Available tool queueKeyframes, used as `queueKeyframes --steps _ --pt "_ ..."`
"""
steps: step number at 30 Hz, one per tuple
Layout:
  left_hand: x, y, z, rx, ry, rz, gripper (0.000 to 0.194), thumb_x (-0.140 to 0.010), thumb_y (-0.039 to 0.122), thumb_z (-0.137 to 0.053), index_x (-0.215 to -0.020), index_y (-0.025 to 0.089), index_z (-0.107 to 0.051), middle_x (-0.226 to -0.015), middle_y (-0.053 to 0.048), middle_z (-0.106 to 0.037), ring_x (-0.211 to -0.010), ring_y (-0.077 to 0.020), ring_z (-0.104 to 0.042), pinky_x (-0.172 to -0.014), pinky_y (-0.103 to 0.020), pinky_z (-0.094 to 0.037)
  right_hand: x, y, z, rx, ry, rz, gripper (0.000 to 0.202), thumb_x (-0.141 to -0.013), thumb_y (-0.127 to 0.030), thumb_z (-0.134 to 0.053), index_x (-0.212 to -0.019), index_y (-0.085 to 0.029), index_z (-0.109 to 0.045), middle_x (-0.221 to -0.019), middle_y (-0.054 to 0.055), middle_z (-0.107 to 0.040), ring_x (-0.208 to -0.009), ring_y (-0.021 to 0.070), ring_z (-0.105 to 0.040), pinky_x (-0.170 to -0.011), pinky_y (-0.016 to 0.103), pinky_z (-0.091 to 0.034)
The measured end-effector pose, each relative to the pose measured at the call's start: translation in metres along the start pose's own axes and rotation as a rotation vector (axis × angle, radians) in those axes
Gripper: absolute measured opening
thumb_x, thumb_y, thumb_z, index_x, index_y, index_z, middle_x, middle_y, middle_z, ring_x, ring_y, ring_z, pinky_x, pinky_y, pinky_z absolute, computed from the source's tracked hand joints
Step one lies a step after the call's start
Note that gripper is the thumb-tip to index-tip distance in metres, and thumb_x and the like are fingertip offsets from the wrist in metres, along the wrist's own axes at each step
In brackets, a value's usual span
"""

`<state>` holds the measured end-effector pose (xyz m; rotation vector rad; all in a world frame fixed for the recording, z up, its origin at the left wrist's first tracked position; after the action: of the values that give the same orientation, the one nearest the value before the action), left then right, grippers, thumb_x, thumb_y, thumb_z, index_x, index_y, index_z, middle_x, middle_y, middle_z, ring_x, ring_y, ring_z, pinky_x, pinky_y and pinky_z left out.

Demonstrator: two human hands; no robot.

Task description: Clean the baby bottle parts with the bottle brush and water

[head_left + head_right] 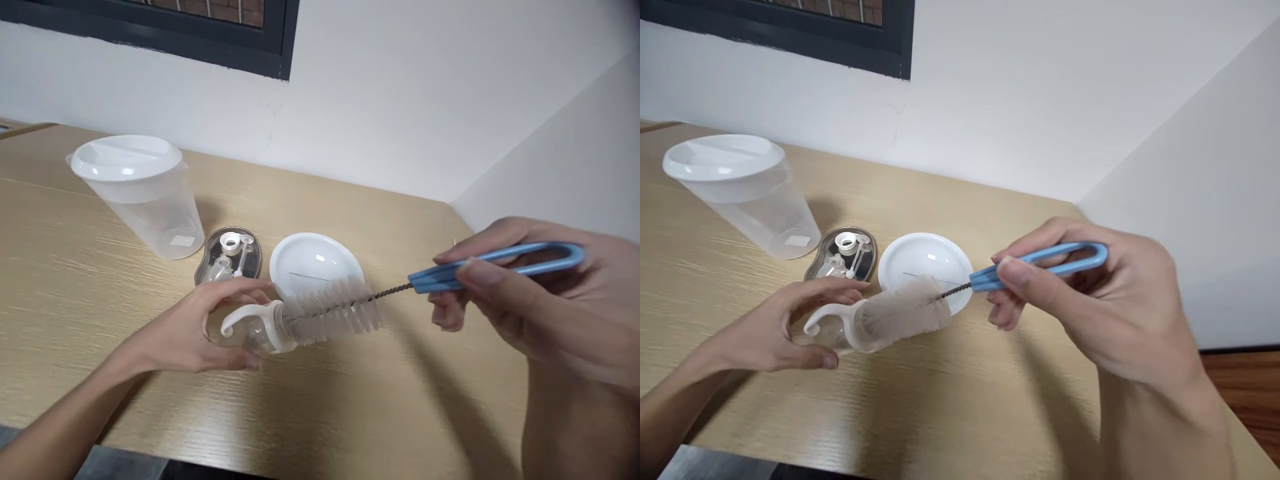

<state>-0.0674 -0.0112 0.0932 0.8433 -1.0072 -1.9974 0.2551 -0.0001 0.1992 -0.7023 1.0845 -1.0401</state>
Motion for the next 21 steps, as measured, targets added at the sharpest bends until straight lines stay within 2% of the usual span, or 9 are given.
queueKeyframes --steps 2,5,12,15,19,21 --pt "0.0 0.003 -0.004 0.064 -0.026 0.031 0.083 -0.067 0.032 -0.095 -0.143 0.029 -0.061 -0.131 -0.01 -0.075 -0.111 -0.0282 -0.076 -0.092 -0.038 -0.064 -0.006 -0.009 -0.004 0.027 -0.046 -0.002 0.016 -0.083 -0.041 -0.086 -0.081 -0.028 -0.077 -0.056 0.002 -0.068 -0.045 0.0196 -0.065 -0.043 0.033 -0.06" --pt "-0.002 0.007 -0.01 0.077 -0.01 0.094 0.079 -0.064 0.034 -0.097 -0.136 0.028 -0.065 -0.125 -0.008 -0.077 -0.107 -0.0278 -0.076 -0.09 -0.039 -0.064 -0.01 -0.012 -0.009 0.043 -0.082 0.009 0.015 -0.085 -0.04 -0.084 -0.081 -0.028 -0.077 -0.054 0.0 -0.068 -0.043 0.0175 -0.065 -0.043 0.03 -0.059" --pt "-0.003 0.014 -0.013 -0.049 0.079 0.107 0.046 -0.076 0.044 -0.088 -0.117 0.026 -0.076 -0.111 -0.006 -0.079 -0.092 -0.0266 -0.074 -0.072 -0.034 -0.059 -0.013 -0.008 -0.012 -0.029 -0.08 0.045 0.015 -0.085 -0.039 -0.085 -0.08 -0.027 -0.077 -0.058 0.001 -0.069 -0.045 0.0171 -0.066 -0.038 0.028 -0.053" --pt "-0.002 0.015 -0.011 -0.043 0.066 0.153 0.047 -0.078 0.044 -0.086 -0.119 0.026 -0.075 -0.102 -0.005 -0.078 -0.085 -0.0239 -0.072 -0.064 -0.03 -0.055 -0.017 -0.004 -0.011 -0.081 -0.081 -0.01 0.022 -0.082 -0.041 -0.088 -0.08 -0.022 -0.076 -0.058 0.002 -0.07 -0.043 0.0159 -0.065 -0.038 0.026 -0.052" --pt "-0.001 0.012 -0.011 0.123 -0.051 0.319 0.048 -0.083 0.047 -0.081 -0.124 0.024 -0.071 -0.066 0.004 -0.064 -0.053 -0.0135 -0.056 -0.046 -0.023 -0.04 -0.026 0.007 -0.011 -0.148 -0.09 -0.137 0.033 -0.074 -0.046 -0.092 -0.075 -0.019 -0.073 -0.056 0.002 -0.07 -0.04 0.0155 -0.063 -0.037 0.025 -0.052" --pt "-0.002 0.01 -0.011 0.214 -0.049 0.327 0.049 -0.082 0.047 -0.082 -0.124 0.023 -0.07 -0.064 0.004 -0.063 -0.053 -0.0136 -0.056 -0.046 -0.023 -0.042 -0.029 0.012 -0.011 -0.183 -0.099 -0.195 0.034 -0.073 -0.047 -0.092 -0.074 -0.019 -0.073 -0.056 0.001 -0.07 -0.039 0.0134 -0.062 -0.038 0.023 -0.052"
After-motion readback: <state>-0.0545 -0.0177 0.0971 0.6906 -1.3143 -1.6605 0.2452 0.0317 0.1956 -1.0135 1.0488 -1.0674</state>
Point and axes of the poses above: each hand's wrist, its own x-axis away from the middle knuckle, its own z-axis out of the back of the hand, y = z × x, the point moved 2 cm from there along -x, towards the middle knuckle
